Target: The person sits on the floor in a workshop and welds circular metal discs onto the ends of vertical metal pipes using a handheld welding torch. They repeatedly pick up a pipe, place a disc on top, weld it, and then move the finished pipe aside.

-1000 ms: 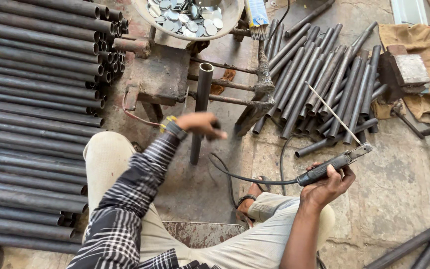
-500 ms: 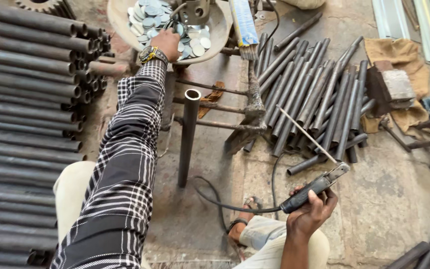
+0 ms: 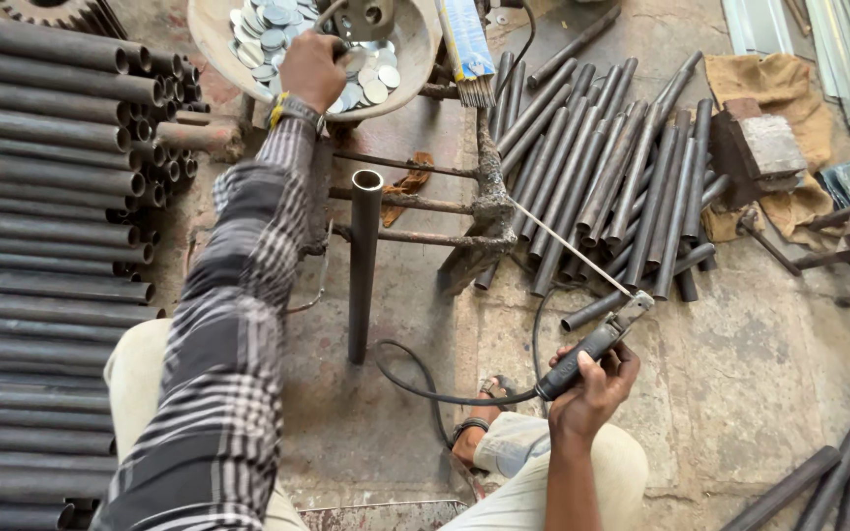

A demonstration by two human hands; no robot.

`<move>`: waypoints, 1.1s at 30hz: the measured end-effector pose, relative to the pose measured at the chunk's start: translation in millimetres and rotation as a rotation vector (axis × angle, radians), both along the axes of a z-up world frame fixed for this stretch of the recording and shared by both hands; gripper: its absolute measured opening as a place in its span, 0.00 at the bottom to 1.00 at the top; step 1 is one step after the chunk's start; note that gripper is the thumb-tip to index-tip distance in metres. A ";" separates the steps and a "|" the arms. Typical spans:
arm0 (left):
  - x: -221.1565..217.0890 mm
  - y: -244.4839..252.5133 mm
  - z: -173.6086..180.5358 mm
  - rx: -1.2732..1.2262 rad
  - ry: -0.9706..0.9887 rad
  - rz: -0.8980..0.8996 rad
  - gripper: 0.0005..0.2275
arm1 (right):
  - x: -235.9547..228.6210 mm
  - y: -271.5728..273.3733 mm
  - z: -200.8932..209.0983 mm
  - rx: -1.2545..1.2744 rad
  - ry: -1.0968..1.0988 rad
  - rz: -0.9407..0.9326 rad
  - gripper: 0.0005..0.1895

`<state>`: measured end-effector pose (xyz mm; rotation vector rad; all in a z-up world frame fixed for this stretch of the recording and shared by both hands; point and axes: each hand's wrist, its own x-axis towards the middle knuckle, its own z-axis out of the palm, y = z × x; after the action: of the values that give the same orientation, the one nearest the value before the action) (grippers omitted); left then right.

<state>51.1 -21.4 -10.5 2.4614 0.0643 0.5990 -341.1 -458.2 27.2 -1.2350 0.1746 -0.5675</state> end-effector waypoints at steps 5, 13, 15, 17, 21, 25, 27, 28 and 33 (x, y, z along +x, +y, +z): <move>-105.0 -21.3 32.0 -0.398 -0.221 -0.241 0.11 | 6.4 5.2 -10.1 -0.012 -0.081 0.030 0.25; -211.3 -49.2 34.4 -1.006 0.008 -0.193 0.09 | 8.8 24.8 -27.6 -0.161 -0.008 0.092 0.27; -208.3 -50.3 25.5 -0.934 -0.003 -0.149 0.09 | 6.3 28.5 -30.8 -0.238 -0.032 0.098 0.27; -202.3 -46.7 16.8 -0.779 -0.051 -0.096 0.09 | 7.1 35.3 -30.7 -0.324 -0.071 0.097 0.29; -198.4 -42.2 -0.2 -0.702 -0.014 -0.166 0.08 | 10.3 50.5 -21.2 -0.432 -0.032 0.097 0.30; -199.1 -42.4 -6.1 -0.629 -0.030 -0.269 0.09 | 20.4 62.7 -18.7 -0.485 -0.062 0.103 0.28; -198.7 -42.4 -3.8 -0.534 -0.089 -0.287 0.10 | 26.4 66.4 -18.5 -0.499 -0.081 0.102 0.28; -198.9 -41.9 -2.4 -0.458 -0.129 -0.269 0.10 | 29.2 68.1 -18.0 -0.499 -0.089 0.103 0.27; -198.7 -36.2 4.8 -0.432 -0.125 -0.366 0.10 | 31.0 75.0 -11.2 -0.521 -0.151 0.100 0.29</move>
<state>-147.6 -57.7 -5.7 1.9483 -0.2732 0.5126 -310.1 -383.2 16.0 -1.6858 -0.1744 -0.6385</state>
